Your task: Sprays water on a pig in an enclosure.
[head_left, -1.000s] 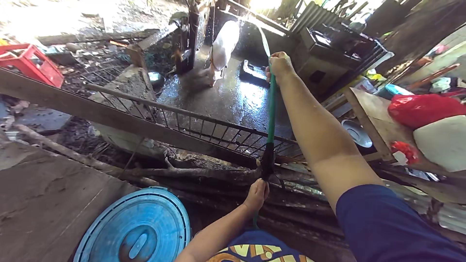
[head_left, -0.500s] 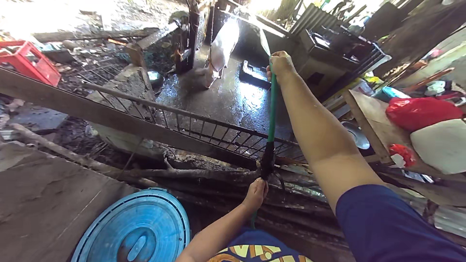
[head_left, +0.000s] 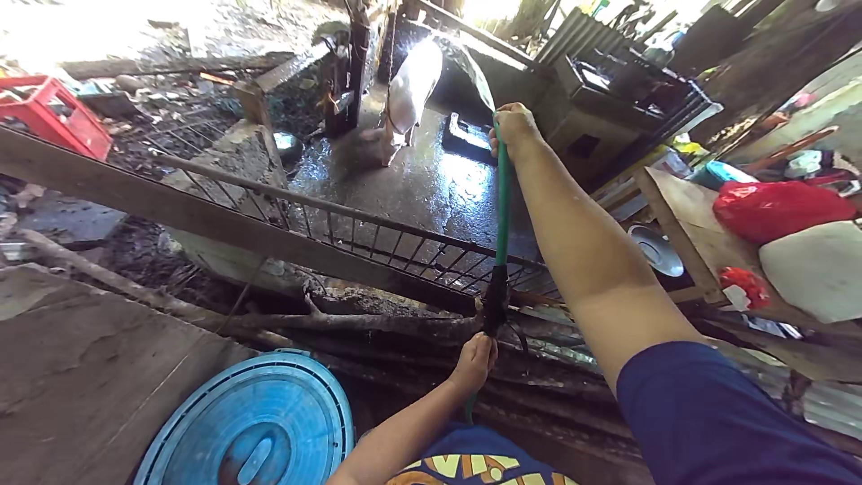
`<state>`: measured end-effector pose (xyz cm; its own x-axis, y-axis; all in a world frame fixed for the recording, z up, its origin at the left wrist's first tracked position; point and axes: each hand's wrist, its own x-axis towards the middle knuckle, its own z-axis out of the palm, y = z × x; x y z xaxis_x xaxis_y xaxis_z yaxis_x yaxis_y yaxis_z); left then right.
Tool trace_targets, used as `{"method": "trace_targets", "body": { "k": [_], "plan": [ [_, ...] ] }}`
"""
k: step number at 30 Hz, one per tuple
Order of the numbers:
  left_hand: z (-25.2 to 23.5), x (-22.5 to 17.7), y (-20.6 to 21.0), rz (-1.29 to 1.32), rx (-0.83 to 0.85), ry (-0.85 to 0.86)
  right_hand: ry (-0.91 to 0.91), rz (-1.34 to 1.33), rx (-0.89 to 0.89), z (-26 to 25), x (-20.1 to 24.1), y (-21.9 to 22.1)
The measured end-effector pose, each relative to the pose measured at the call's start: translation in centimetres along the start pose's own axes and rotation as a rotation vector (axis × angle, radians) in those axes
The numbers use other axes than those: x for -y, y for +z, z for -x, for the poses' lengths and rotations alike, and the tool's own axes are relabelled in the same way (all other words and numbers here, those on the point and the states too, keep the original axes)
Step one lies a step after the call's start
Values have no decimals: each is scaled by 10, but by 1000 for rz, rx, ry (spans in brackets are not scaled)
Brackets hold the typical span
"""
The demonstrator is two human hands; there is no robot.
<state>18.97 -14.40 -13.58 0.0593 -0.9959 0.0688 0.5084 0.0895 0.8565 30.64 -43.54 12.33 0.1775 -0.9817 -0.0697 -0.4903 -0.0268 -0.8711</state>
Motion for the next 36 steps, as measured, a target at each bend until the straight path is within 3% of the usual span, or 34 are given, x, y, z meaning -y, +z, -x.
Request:
{"method": "trace_targets", "body": {
  "k": [36],
  "plan": [
    [-1, -4, 0, -19, -17, -3, -56, 17, -17, 5, 7, -2]
  ]
}}
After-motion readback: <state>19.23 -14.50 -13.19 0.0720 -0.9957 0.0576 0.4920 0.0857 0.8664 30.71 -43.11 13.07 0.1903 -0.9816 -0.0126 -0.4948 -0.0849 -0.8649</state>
